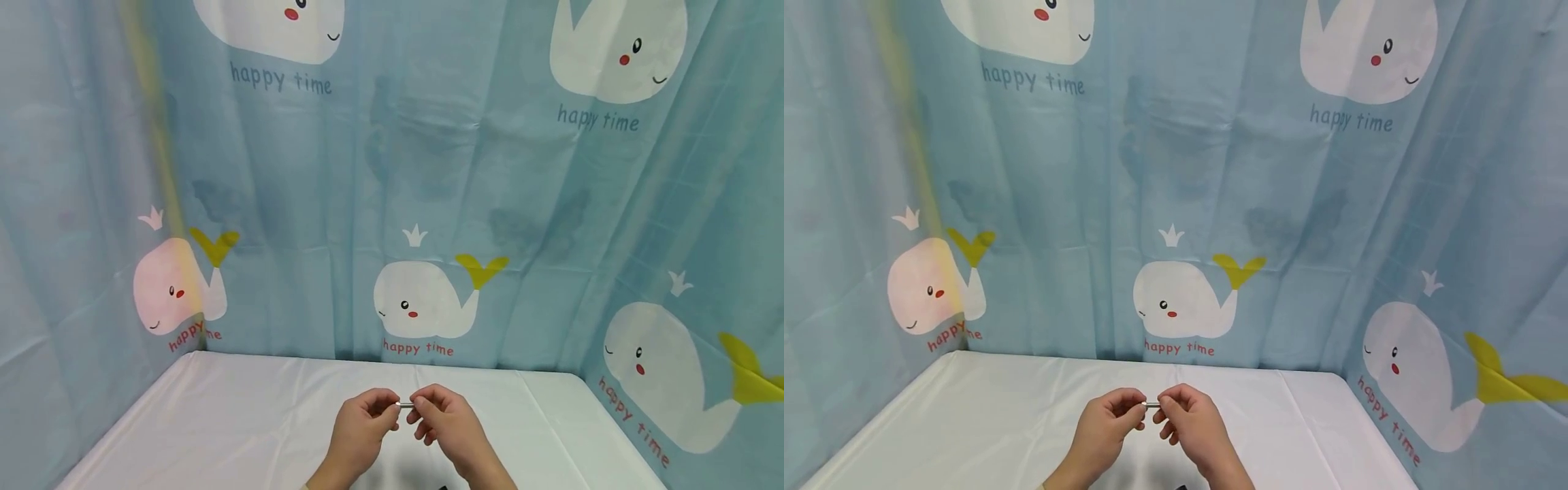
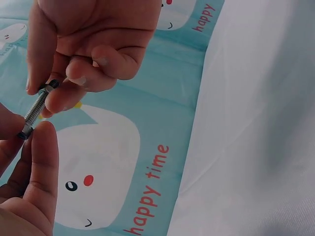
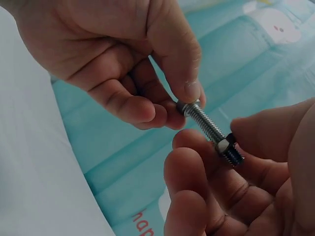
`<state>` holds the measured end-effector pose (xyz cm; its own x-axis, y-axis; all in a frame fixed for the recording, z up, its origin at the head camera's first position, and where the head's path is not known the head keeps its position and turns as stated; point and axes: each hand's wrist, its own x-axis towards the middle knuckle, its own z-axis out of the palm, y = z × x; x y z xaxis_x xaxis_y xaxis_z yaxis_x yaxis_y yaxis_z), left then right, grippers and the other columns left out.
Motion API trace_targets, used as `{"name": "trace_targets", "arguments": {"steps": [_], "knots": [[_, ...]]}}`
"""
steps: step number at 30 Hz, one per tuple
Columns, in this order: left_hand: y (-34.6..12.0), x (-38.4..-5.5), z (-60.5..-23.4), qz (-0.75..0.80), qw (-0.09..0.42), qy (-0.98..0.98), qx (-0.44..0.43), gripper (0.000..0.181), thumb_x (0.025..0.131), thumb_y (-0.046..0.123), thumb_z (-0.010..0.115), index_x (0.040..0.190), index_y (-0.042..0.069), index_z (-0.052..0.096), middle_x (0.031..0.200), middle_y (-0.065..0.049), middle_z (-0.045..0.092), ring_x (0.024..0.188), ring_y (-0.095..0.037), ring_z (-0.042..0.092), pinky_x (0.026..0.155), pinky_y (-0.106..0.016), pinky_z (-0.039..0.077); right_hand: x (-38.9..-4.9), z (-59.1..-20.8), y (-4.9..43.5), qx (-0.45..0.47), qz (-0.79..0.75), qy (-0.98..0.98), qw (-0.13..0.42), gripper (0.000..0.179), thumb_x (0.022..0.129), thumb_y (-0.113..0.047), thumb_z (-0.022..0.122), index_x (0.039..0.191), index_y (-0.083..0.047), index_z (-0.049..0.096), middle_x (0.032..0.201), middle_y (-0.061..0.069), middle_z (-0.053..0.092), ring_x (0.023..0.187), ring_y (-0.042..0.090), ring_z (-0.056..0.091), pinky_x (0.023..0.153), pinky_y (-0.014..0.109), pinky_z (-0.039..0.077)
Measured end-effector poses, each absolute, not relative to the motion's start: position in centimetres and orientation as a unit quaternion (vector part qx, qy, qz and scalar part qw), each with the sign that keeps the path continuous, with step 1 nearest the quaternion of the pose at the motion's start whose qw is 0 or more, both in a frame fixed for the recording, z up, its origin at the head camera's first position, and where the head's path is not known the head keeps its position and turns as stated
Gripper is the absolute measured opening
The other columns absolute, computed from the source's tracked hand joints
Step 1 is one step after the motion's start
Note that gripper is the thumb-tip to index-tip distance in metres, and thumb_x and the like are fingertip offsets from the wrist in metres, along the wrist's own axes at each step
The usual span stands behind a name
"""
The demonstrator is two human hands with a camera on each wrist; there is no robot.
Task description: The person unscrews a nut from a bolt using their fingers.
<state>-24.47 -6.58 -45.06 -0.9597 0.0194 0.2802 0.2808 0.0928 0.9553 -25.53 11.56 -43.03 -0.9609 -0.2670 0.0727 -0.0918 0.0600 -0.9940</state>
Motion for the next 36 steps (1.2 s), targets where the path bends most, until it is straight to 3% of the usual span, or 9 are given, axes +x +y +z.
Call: {"name": "trace_targets", "arguments": {"steps": [6, 13, 20, 26, 31, 36], "knots": [[-6.6, -24.47, -44.97, -0.665, 0.1, -0.734, -0.099, 0.011, 0.09, 0.014, 0.072, 0.097, 0.005, 0.073, 0.081, -0.004, 0.068, 0.069, -0.02, 0.066, 0.062, -0.029, 0.052, -25.64, -42.99, 11.6, -0.12, -0.662, 0.738, 0.056, 0.025, 0.095, -0.013, 0.064, 0.118, -0.003, 0.063, 0.101, 0.011, 0.068, 0.067, 0.026, 0.064, 0.057, 0.034, 0.051], [-6.6, -24.4, -44.89, -0.665, 0.097, -0.735, -0.092, 0.012, 0.091, 0.014, 0.072, 0.098, 0.004, 0.072, 0.081, -0.002, 0.068, 0.07, -0.02, 0.065, 0.062, -0.03, 0.052, -25.61, -43.12, 11.47, -0.119, -0.669, 0.73, 0.071, 0.028, 0.103, -0.024, 0.056, 0.11, 0.002, 0.064, 0.085, 0.012, 0.068, 0.064, 0.022, 0.062, 0.056, 0.031, 0.05], [-6.62, -24.43, -44.93, -0.664, 0.096, -0.736, -0.094, 0.013, 0.09, 0.015, 0.072, 0.098, 0.005, 0.073, 0.081, -0.002, 0.068, 0.07, -0.02, 0.066, 0.062, -0.03, 0.052, -25.47, -42.86, 11.57, -0.117, -0.665, 0.734, 0.066, 0.026, 0.097, -0.017, 0.062, 0.119, -0.002, 0.063, 0.096, 0.012, 0.069, 0.068, 0.026, 0.065, 0.058, 0.034, 0.052], [-6.56, -24.38, -44.87, -0.661, 0.098, -0.738, -0.09, 0.012, 0.09, 0.016, 0.072, 0.097, 0.006, 0.073, 0.081, -0.001, 0.068, 0.069, -0.02, 0.065, 0.062, -0.03, 0.052, -25.57, -42.98, 11.44, -0.112, -0.663, 0.737, 0.07, 0.026, 0.103, -0.024, 0.057, 0.11, -0.001, 0.065, 0.086, 0.012, 0.068, 0.064, 0.023, 0.063, 0.057, 0.032, 0.051], [-6.55, -24.34, -44.84, -0.661, 0.096, -0.738, -0.091, 0.012, 0.091, 0.014, 0.072, 0.098, 0.005, 0.072, 0.08, -0.002, 0.068, 0.07, -0.02, 0.065, 0.062, -0.03, 0.052, -25.52, -42.83, 11.45, -0.111, -0.67, 0.732, 0.06, 0.025, 0.097, -0.016, 0.062, 0.117, -0.001, 0.063, 0.095, 0.011, 0.067, 0.067, 0.025, 0.065, 0.059, 0.033, 0.052], [-6.57, -24.34, -44.91, -0.661, 0.095, -0.738, -0.094, 0.013, 0.091, 0.014, 0.071, 0.099, 0.004, 0.072, 0.081, -0.002, 0.068, 0.07, -0.02, 0.065, 0.063, -0.031, 0.052, -25.43, -42.82, 11.46, -0.107, -0.666, 0.735, 0.07, 0.03, 0.1, -0.026, 0.061, 0.113, 0.001, 0.064, 0.088, 0.011, 0.068, 0.064, 0.023, 0.064, 0.058, 0.032, 0.052]]}}
